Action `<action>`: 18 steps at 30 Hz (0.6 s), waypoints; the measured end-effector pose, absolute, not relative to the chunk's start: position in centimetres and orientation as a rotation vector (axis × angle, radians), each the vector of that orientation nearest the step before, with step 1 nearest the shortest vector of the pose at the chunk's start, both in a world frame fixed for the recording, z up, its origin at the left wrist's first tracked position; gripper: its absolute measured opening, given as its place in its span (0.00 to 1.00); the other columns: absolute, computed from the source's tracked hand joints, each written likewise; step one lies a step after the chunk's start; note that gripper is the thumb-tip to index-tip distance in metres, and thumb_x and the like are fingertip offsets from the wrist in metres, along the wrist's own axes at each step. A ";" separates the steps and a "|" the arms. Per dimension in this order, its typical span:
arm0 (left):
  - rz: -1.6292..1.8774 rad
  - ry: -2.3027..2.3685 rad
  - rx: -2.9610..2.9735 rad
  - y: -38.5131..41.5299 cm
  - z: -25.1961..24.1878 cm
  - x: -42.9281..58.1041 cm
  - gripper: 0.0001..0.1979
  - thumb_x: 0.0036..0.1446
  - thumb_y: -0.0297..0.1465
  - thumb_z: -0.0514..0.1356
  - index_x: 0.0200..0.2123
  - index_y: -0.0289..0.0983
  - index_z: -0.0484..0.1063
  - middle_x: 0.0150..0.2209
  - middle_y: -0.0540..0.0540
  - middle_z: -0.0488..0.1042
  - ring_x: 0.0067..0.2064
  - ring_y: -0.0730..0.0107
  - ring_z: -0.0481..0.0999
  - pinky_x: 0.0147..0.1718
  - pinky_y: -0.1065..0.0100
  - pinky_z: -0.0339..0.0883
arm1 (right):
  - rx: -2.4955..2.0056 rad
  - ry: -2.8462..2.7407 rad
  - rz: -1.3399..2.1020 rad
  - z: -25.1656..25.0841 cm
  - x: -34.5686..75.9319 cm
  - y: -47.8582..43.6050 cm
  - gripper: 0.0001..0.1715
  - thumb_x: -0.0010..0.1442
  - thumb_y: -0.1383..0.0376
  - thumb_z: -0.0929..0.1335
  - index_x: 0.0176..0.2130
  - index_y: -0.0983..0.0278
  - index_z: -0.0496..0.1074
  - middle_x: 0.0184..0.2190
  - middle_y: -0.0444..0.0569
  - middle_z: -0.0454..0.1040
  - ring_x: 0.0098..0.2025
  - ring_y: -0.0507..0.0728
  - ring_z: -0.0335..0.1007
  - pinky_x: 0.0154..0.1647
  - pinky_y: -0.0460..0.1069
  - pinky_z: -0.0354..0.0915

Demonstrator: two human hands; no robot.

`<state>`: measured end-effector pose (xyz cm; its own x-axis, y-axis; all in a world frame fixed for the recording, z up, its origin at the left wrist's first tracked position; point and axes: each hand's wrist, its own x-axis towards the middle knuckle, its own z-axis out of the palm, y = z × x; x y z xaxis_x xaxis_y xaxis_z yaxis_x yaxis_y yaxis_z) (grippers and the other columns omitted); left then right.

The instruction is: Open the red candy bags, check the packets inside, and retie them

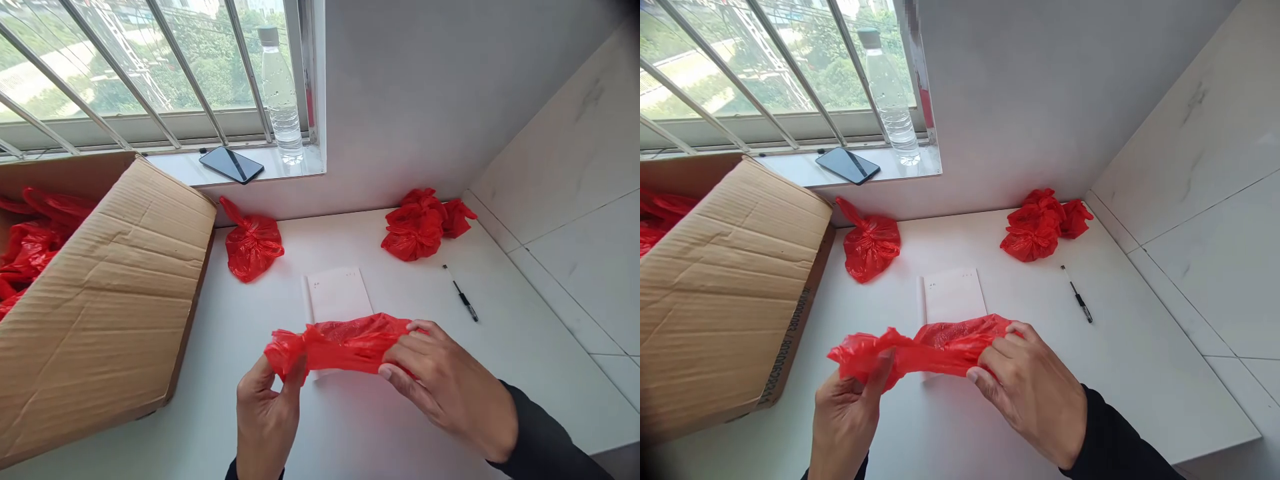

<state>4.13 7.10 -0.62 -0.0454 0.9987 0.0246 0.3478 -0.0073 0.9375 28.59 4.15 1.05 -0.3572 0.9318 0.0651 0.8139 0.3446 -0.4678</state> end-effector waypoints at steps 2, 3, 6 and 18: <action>1.010 1.381 1.508 7.0 -0.6 4.3 0.08 0.63 0.36 0.60 0.34 0.40 0.78 0.30 0.50 0.77 0.28 0.72 0.71 0.26 0.73 0.67 | -1.635 -2.355 0.663 0.6 28.3 4.0 0.32 0.74 0.56 0.50 0.25 0.61 0.66 0.20 0.40 0.63 0.23 0.52 0.56 0.42 0.55 0.64; 0.992 1.324 1.533 6.9 -0.5 4.4 0.08 0.64 0.34 0.59 0.39 0.41 0.78 0.35 0.48 0.79 0.32 0.70 0.74 0.30 0.72 0.70 | -1.692 -2.374 0.686 0.2 28.2 4.1 0.33 0.74 0.56 0.49 0.27 0.60 0.68 0.19 0.40 0.63 0.22 0.52 0.56 0.38 0.55 0.64; 0.984 1.233 1.607 6.6 -0.4 4.4 0.11 0.65 0.30 0.58 0.48 0.44 0.77 0.41 0.48 0.80 0.41 0.67 0.78 0.38 0.71 0.73 | -1.908 -2.372 0.550 -1.1 28.3 4.5 0.29 0.73 0.58 0.49 0.56 0.66 0.69 0.22 0.44 0.70 0.22 0.56 0.63 0.28 0.53 0.62; 1.092 1.434 1.862 5.3 3.1 6.5 0.14 0.57 0.31 0.64 0.48 0.45 0.73 0.47 0.46 0.71 0.48 0.63 0.72 0.44 0.66 0.69 | -1.481 -2.394 0.273 0.0 27.0 5.0 0.25 0.63 0.77 0.61 0.57 0.62 0.67 0.47 0.48 0.76 0.48 0.58 0.71 0.55 0.56 0.65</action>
<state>6.48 5.32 3.11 0.1040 0.9567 0.2719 0.5159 -0.2856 0.8076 26.95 5.03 0.04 -0.4163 0.8947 0.1619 0.8353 0.4467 -0.3205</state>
